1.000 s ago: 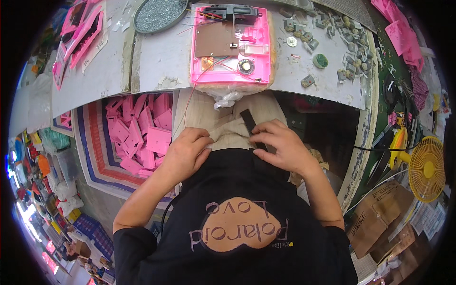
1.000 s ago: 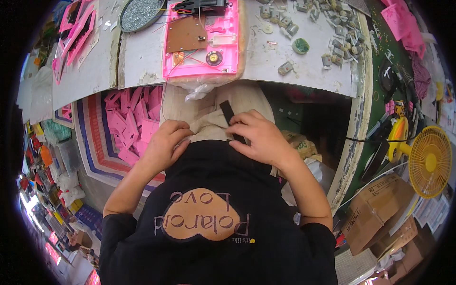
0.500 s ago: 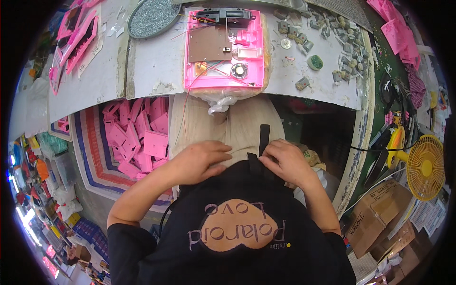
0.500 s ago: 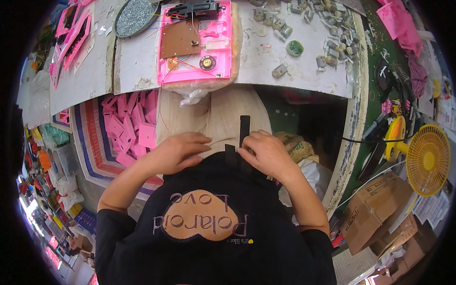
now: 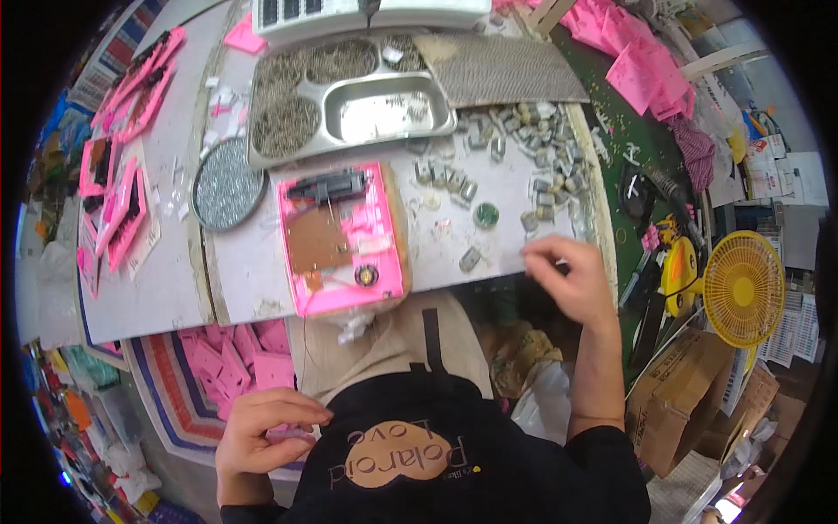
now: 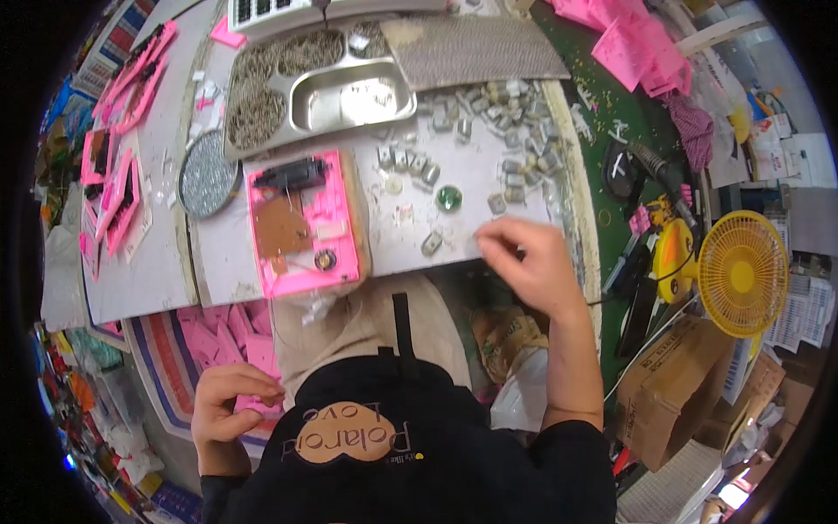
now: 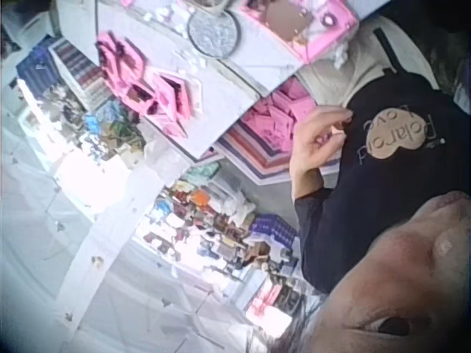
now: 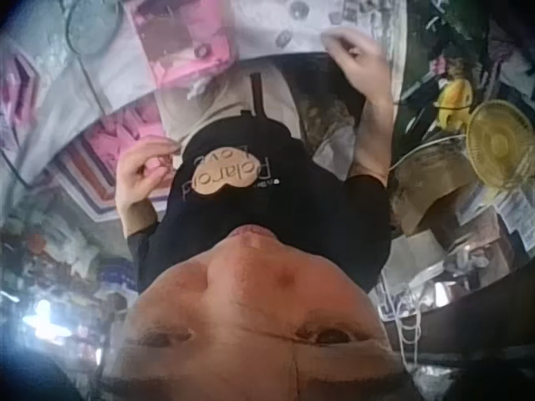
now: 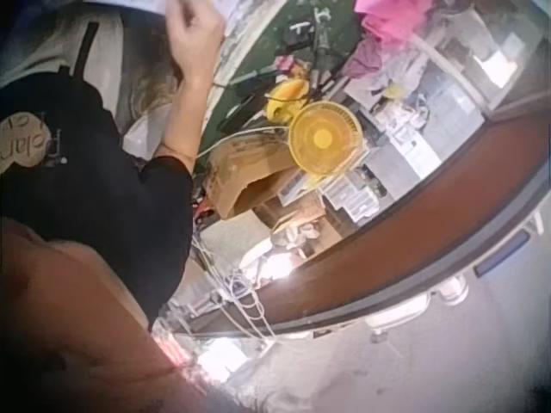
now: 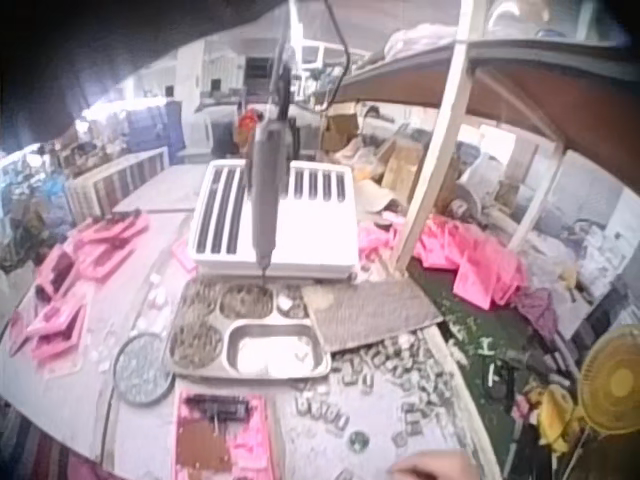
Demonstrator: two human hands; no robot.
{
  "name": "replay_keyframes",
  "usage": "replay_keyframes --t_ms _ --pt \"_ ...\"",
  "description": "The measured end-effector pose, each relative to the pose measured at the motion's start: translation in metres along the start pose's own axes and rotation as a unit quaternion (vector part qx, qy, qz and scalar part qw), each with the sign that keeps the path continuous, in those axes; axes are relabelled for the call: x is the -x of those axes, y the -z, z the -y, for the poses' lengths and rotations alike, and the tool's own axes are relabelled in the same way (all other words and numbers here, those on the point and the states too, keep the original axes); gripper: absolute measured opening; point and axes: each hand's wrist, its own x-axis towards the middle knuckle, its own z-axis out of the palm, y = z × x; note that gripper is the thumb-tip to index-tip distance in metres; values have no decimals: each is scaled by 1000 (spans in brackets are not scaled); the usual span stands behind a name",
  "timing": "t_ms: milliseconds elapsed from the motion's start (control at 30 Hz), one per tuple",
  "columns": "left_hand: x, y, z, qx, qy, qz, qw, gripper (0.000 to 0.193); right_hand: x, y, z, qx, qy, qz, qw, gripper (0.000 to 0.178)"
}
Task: Assembling components into a pink plastic housing and soldering wires.
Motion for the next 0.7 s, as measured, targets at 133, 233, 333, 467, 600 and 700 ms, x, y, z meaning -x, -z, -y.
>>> replay_keyframes --t_ms 133,233,333,467,600,700 --pt "-24 9 11 -145 -55 -144 977 28 -72 17 16 36 58 -78 995 15" --pt "-52 17 9 -274 -83 -192 939 26 -104 16 27 83 90 -76 990 13" --pt "-71 29 9 -290 -97 -195 932 22 -125 20 19 85 70 -85 990 13" --pt "-124 57 0 -316 -140 -179 921 12 -135 27 16 49 50 -131 989 13" --pt "-246 94 2 -326 -144 -168 919 10 -142 7 24 48 76 -96 991 13" --pt "-358 110 16 -400 -205 -220 866 17 -134 -5 28 52 93 -78 991 12"
